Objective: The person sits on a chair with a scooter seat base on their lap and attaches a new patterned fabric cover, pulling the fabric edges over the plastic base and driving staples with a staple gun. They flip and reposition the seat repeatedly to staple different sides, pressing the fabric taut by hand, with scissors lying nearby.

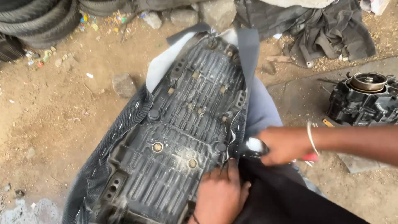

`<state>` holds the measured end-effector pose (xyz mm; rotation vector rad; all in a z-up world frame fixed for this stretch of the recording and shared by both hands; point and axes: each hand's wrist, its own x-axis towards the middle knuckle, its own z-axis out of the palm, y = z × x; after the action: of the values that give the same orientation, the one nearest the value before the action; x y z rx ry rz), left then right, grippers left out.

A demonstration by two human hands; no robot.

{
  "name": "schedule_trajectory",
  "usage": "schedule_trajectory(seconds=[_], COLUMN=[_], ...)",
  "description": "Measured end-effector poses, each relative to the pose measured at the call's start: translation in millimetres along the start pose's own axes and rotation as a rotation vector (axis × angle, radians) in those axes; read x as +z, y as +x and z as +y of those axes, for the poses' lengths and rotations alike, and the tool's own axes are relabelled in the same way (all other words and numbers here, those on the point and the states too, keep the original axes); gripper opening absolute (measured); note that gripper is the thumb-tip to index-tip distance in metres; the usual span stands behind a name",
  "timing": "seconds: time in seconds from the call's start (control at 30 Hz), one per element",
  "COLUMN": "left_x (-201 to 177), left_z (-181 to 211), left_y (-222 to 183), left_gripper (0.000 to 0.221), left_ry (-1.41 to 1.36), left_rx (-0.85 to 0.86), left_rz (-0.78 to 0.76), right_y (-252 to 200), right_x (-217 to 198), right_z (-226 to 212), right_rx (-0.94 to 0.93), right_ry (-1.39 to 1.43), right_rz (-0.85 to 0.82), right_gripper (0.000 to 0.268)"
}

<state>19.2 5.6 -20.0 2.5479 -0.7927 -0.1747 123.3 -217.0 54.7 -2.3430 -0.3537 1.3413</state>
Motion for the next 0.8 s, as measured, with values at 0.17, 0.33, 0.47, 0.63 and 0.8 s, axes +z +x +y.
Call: schedule_trajectory(seconds=[0.17, 0.33, 0.47, 0.63, 0.8], left_x=[20, 59, 79, 78, 42], left_z=[-2, -11, -16, -30, -30], left_y=[-7, -17, -32, -31, -29], left_gripper=[0.083, 0.07, 0.045, 0.02, 0.022], left_ry=[-0.089, -0.067, 0.116, -0.009, -0.084], left_rx=[0.05, 0.155, 0.15, 0.25, 0.22], left_rz=[0.057, 0.197, 0.306, 0.207, 0.217], right_y=[32, 48, 47, 48, 9], right_x=[-24, -15, 16, 38, 11], right_z=[-33, -35, -14, -2, -30], right_rx=[0.124, 0.214, 0.123, 0.19, 0.177], right_ry=[-0.249, -0.208, -0.214, -0.111, 0.041], right_rz=[-0.243, -0.312, -0.158, 0.175, 0.026], right_gripper=[0.026, 0.043, 0.038, 0.044, 0.046])
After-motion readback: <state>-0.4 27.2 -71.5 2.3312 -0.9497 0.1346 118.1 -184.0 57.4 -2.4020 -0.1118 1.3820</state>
